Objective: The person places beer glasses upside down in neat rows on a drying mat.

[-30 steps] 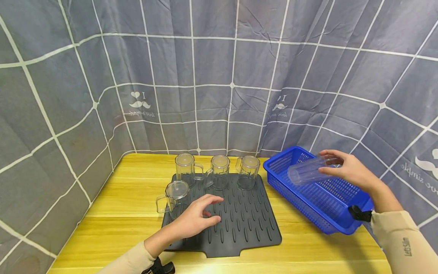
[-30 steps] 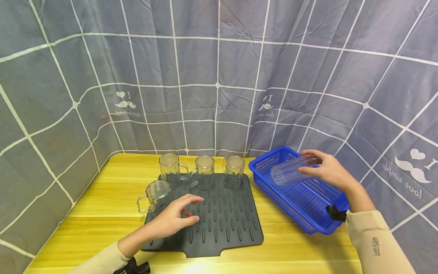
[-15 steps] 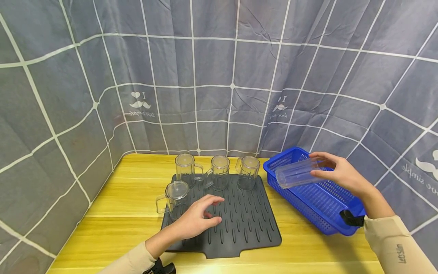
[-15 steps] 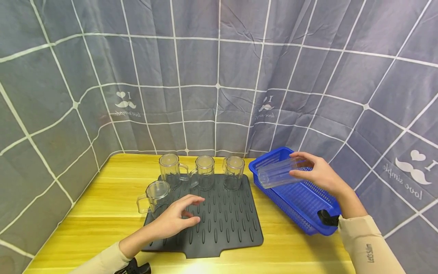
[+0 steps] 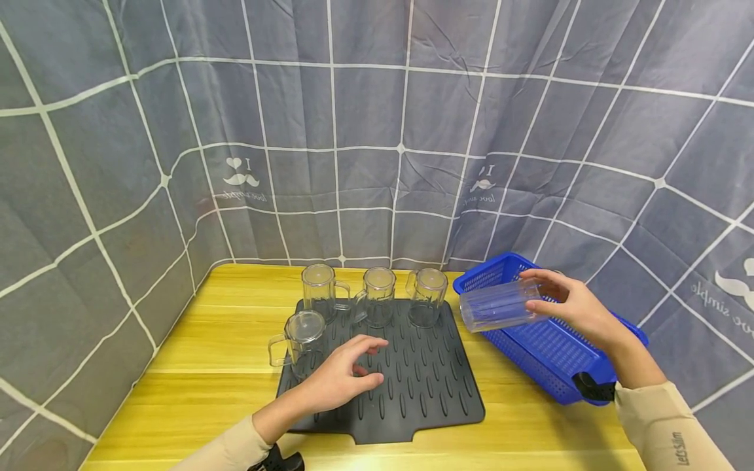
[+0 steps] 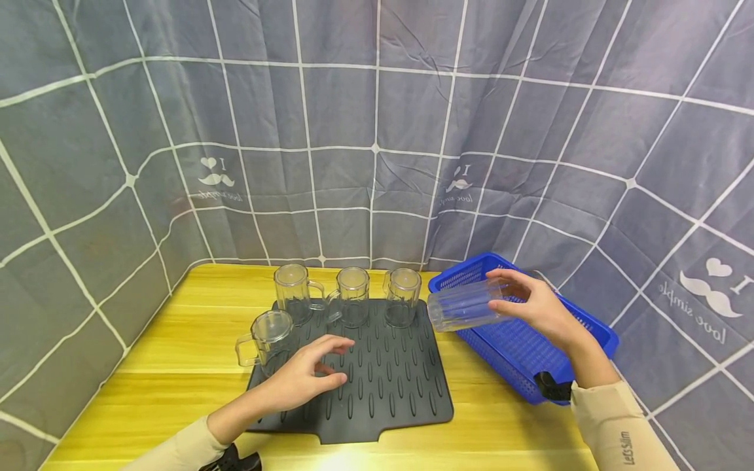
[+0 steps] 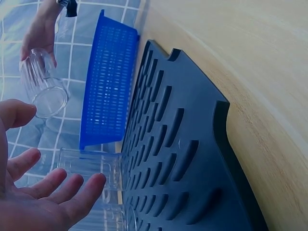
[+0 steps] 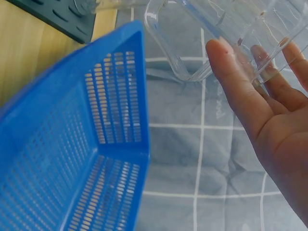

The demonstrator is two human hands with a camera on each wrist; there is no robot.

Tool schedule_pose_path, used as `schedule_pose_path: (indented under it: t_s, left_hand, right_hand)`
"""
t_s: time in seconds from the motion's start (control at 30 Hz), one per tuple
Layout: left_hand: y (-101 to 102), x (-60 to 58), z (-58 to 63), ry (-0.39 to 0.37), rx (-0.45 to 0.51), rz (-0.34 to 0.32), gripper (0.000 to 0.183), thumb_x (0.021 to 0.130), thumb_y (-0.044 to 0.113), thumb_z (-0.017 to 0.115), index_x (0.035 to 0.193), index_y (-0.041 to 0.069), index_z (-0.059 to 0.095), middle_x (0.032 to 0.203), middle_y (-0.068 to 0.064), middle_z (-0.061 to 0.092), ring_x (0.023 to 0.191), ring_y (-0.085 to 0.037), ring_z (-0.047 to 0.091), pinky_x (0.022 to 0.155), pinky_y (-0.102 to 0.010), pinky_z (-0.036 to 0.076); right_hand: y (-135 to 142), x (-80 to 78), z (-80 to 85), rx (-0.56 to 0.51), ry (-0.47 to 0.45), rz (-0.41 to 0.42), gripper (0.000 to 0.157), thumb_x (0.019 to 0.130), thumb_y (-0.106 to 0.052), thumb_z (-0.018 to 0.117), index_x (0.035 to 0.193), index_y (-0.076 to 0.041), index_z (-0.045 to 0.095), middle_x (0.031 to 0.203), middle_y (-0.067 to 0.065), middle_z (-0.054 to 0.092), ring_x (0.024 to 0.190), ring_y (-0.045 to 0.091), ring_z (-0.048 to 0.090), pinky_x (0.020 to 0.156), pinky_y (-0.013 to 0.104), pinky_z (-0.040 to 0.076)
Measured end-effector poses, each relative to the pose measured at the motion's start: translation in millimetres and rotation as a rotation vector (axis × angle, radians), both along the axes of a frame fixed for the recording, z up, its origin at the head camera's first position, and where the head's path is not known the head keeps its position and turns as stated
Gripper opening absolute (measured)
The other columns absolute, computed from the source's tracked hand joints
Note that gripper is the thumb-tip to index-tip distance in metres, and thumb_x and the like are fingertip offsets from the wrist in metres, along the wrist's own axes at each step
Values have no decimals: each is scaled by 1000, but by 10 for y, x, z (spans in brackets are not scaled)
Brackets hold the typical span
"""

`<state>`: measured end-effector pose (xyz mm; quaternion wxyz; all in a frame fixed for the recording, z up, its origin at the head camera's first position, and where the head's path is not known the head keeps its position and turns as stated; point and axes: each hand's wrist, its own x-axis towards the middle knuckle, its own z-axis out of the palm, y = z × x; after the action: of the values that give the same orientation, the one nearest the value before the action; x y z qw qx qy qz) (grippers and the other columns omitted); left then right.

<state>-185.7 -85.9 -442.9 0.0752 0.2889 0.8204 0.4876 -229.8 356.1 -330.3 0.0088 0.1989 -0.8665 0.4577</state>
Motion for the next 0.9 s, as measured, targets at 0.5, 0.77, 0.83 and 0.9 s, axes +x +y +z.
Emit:
schedule_pose_path:
  t_s: [0.5, 0.77, 0.83, 0.9]
  left_hand:
    - [26, 1, 25, -24, 18, -19, 50, 98, 33, 67, 145, 29, 49, 142, 6, 51, 131, -23, 53, 92, -28, 55]
    - [50, 11, 37, -39, 32, -16, 51, 97, 32, 68, 145, 30, 49, 142, 5, 50, 131, -23, 53, 91, -27, 55]
    - [57, 14, 38, -43, 35, -16, 52, 97, 32, 68, 145, 29, 49, 143, 3, 50, 131, -23, 53, 91, -27, 55]
    - [63, 19, 38, -47, 35, -12, 52, 97, 32, 68, 146, 30, 49, 144, 2, 50, 131, -23, 54, 90, -27, 55]
  right_hand:
    - [-160, 16, -227, -165, -35, 93, 46, 98, 0, 60, 142, -8, 51, 124, -10, 65, 102, 8, 67, 80, 30, 59]
    - [-277, 39, -367, -268, -89, 169, 45, 99, 3, 56, 143, -7, 50, 123, -5, 65, 101, 12, 68, 79, 34, 60]
    - [-318, 48, -400, -293, -105, 191, 45, 99, 4, 56, 143, -5, 49, 123, -2, 64, 101, 13, 68, 79, 35, 61]
    - [-359, 59, -438, -320, -128, 205, 45, 99, 3, 56, 142, -7, 50, 123, -1, 64, 101, 14, 68, 80, 37, 61]
